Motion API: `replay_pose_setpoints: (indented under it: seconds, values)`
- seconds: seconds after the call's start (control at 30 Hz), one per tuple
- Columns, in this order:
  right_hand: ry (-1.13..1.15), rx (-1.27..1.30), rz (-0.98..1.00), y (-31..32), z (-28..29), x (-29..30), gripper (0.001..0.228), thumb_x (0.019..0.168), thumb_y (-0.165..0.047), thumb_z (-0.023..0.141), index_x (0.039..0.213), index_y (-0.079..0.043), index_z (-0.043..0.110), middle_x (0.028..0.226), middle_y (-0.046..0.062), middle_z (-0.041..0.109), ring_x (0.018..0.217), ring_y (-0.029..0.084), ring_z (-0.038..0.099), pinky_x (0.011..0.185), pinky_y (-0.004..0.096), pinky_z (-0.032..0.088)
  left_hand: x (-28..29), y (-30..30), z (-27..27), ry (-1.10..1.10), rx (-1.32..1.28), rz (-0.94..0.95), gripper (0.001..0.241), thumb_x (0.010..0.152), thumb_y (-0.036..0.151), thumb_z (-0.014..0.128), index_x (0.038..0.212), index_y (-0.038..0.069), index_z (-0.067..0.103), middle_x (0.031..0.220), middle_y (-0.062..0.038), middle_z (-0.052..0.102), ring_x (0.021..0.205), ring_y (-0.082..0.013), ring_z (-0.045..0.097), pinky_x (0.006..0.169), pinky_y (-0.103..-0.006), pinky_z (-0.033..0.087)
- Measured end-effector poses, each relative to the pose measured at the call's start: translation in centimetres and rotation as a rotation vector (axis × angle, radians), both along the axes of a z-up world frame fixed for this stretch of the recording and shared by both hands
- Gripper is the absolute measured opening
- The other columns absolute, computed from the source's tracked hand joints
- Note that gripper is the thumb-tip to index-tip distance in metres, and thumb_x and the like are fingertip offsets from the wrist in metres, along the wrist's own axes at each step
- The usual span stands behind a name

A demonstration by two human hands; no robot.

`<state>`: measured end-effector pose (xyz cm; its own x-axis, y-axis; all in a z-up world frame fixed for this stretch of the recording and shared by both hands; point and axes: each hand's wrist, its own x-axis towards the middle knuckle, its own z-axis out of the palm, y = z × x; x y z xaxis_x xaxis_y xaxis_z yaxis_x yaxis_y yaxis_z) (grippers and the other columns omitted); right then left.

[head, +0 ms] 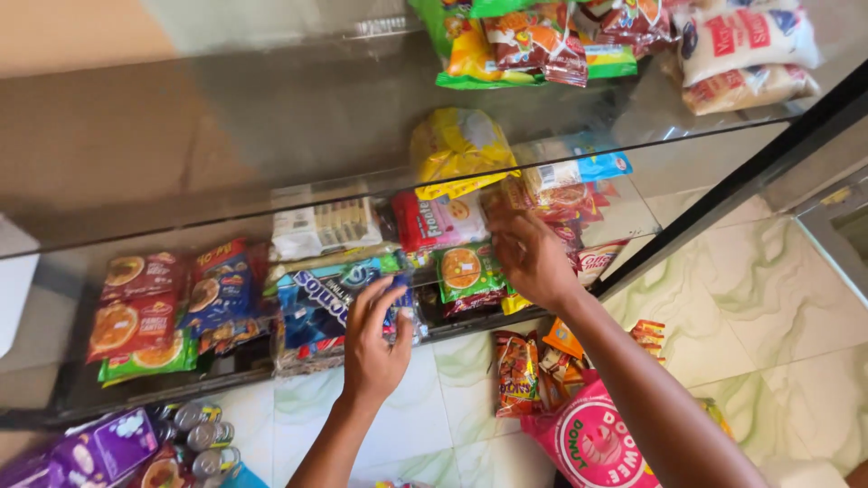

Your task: The recorder is seen organizing and arranging various grocery items like instant noodles and snacks on glass-encased shelves in a store setting.

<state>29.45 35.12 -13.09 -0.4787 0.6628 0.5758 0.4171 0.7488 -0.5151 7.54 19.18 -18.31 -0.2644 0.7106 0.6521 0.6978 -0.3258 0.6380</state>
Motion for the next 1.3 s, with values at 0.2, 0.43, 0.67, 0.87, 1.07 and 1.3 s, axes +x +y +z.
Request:
replay_pose_setpoints:
  seconds: [0.2,0.43,0.67,0.87,1.07,1.3]
  values:
    - [-0.105,-0.163,0.034,-6.9,0.6,0.4,0.024,0.090,-0.003,0.067,0.115,-0.005,0.070,0.120,0.016,0.071,0.106,0.030,0.071,0.087,0.036,0.058,-1.9,-7.5,-4.2,-0.120,-0.201,-0.010,0.028,0.090,0.006,0.067,0.117,0.006,0.069,0.123,-0.012,0.067,0.115,-0.0301,0.066,0.096,-0.0399,0.055]
    - [-0.047,-0.790,0.040,-16.6,-12.6,0.7,0.025,0.096,-0.010,0.065,0.121,-0.006,0.068,0.118,0.012,0.075,0.104,0.019,0.072,0.084,0.030,0.060,-2.5,-15.7,-15.2,-0.295,-0.542,-0.126,0.031,0.090,0.014,0.071,0.121,0.009,0.068,0.114,-0.010,0.073,0.091,-0.0258,0.074,0.076,-0.0357,0.059]
    - [-0.385,-0.849,0.023,-25.6,-20.3,-0.8,0.021,0.095,-0.012,0.065,0.114,-0.007,0.074,0.107,0.012,0.078,0.095,0.022,0.076,0.082,0.034,0.059,-2.2,-22.0,-25.4,-0.312,-0.894,-0.047,0.028,0.091,0.018,0.066,0.117,0.010,0.069,0.108,-0.013,0.075,0.102,-0.0335,0.070,0.087,-0.0431,0.055]
    - [-0.292,-0.899,0.043,-30.6,-24.9,-3.5,0.023,0.094,-0.011,0.063,0.114,-0.004,0.073,0.104,0.014,0.078,0.095,0.023,0.077,0.082,0.036,0.059,-4.8,-25.7,-30.2,-0.317,-0.949,0.117,0.023,0.095,0.015,0.060,0.115,0.010,0.070,0.113,-0.016,0.073,0.107,-0.0360,0.068,0.091,-0.0442,0.055]
    - [-0.161,-1.006,0.030,-31.9,-26.9,-11.1,0.022,0.096,-0.011,0.060,0.112,-0.004,0.072,0.103,0.016,0.077,0.093,0.025,0.077,0.081,0.036,0.060,-8.5,-26.6,-31.1,-0.386,-0.877,0.330,0.027,0.089,0.012,0.062,0.115,0.009,0.070,0.113,-0.016,0.072,0.107,-0.0359,0.067,0.090,-0.0449,0.053]
    - [-0.106,-0.836,0.154,-32.6,-34.4,-22.7,0.019,0.094,-0.014,0.065,0.108,-0.006,0.075,0.103,0.015,0.078,0.094,0.025,0.078,0.083,0.035,0.061,-17.8,-28.0,-32.1,-0.238,-0.579,0.751,0.032,0.081,0.008,0.067,0.113,0.003,0.069,0.111,-0.024,0.069,0.108,-0.0432,0.062,0.095,-0.0509,0.049]
